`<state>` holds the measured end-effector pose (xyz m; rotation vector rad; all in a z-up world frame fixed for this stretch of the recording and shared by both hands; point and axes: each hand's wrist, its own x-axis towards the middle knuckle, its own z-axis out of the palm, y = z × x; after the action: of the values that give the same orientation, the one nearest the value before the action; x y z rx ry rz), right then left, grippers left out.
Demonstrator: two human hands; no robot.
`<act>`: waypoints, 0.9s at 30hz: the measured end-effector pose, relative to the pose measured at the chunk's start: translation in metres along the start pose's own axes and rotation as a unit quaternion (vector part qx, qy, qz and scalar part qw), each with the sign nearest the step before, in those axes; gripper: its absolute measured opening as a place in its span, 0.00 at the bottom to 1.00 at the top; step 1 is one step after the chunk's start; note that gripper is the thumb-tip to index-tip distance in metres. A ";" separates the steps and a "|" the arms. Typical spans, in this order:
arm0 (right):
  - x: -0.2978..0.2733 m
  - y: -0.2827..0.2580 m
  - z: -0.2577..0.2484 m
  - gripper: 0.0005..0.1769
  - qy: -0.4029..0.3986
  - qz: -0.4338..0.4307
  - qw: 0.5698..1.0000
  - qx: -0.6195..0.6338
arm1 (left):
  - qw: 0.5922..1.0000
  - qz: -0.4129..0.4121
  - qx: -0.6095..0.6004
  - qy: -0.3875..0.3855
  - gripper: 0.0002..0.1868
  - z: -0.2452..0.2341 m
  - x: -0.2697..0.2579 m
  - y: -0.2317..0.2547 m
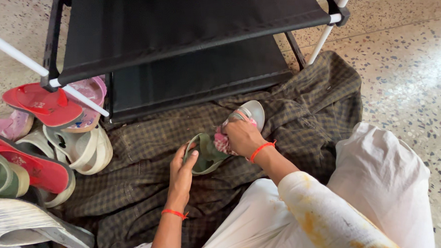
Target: The person wipes a pair of light green slippers with a pink and white checkered cloth. They clean the straps, soles, and sides of each slipper, turning them over to reach all surfaces.
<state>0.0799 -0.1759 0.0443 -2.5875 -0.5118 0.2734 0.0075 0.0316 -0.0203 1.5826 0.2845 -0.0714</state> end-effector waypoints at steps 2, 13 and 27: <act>-0.004 -0.009 -0.007 0.20 -0.175 0.182 0.957 0.144 | 1.000 -0.015 -0.006 -0.002 0.31 -0.001 0.002 0.002; 0.010 0.008 0.035 0.16 0.051 -0.044 0.976 0.207 | 0.994 0.014 -0.094 -0.050 0.26 -0.014 0.016 0.000; 0.004 0.011 0.017 0.17 0.014 -0.005 0.998 0.058 | 0.950 0.092 0.293 0.059 0.30 0.016 -0.003 0.033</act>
<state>0.0817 -0.1762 0.0241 -2.4727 -0.4843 0.2568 0.0142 0.0150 0.0117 2.2047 0.2159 0.0928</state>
